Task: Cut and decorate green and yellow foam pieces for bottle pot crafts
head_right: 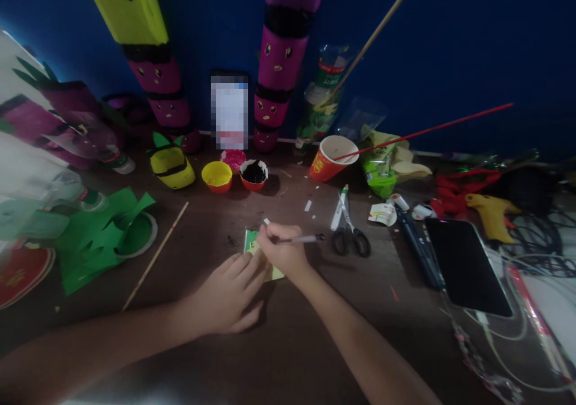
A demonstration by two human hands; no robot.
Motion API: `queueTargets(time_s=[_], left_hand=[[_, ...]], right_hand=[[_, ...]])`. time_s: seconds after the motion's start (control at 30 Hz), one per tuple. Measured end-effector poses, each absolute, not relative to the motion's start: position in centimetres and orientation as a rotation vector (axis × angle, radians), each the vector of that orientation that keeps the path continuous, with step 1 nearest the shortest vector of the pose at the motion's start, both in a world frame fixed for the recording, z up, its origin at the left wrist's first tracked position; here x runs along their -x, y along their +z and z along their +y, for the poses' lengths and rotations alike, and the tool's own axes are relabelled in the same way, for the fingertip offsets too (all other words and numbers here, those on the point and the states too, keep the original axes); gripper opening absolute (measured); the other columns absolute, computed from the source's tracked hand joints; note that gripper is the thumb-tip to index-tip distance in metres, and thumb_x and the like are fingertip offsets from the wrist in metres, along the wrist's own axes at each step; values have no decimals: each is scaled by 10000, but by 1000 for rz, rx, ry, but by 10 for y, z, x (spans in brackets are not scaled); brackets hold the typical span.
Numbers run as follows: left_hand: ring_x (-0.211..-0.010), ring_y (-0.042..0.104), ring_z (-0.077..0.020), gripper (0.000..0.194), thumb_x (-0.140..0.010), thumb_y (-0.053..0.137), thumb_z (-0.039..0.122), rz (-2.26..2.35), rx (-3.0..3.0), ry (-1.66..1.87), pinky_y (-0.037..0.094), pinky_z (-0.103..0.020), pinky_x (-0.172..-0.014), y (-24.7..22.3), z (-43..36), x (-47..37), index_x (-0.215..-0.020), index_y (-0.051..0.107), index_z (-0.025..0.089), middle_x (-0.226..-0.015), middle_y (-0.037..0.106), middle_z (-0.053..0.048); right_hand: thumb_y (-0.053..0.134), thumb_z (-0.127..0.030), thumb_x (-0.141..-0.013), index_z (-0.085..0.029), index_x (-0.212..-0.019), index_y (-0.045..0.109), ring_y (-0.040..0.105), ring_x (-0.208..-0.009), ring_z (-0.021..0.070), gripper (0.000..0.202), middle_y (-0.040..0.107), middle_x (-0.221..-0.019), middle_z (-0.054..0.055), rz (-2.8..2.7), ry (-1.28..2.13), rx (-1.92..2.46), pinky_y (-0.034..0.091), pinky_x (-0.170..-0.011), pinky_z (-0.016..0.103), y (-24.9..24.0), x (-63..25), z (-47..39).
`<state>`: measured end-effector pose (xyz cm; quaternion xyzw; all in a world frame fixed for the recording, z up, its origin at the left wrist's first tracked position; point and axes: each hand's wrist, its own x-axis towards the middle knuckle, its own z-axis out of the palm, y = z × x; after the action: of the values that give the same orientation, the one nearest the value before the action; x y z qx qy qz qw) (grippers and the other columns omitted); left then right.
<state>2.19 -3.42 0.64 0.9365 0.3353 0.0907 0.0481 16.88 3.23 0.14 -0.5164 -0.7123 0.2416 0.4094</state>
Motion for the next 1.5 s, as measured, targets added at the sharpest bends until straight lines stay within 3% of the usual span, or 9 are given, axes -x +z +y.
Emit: queueTargets(time_s=[1.5], left_hand=[[-1137, 423, -319, 548, -836, 352, 399, 1018, -2868, 261, 339, -402, -915, 6, -34, -21, -1224, 427, 20, -1246, 460, -218]], right_hand=[[518, -237, -769, -173, -406, 317, 271, -394, 57, 420, 276, -403, -58, -1753, 624, 1313, 246, -402, 210, 0, -167, 33]])
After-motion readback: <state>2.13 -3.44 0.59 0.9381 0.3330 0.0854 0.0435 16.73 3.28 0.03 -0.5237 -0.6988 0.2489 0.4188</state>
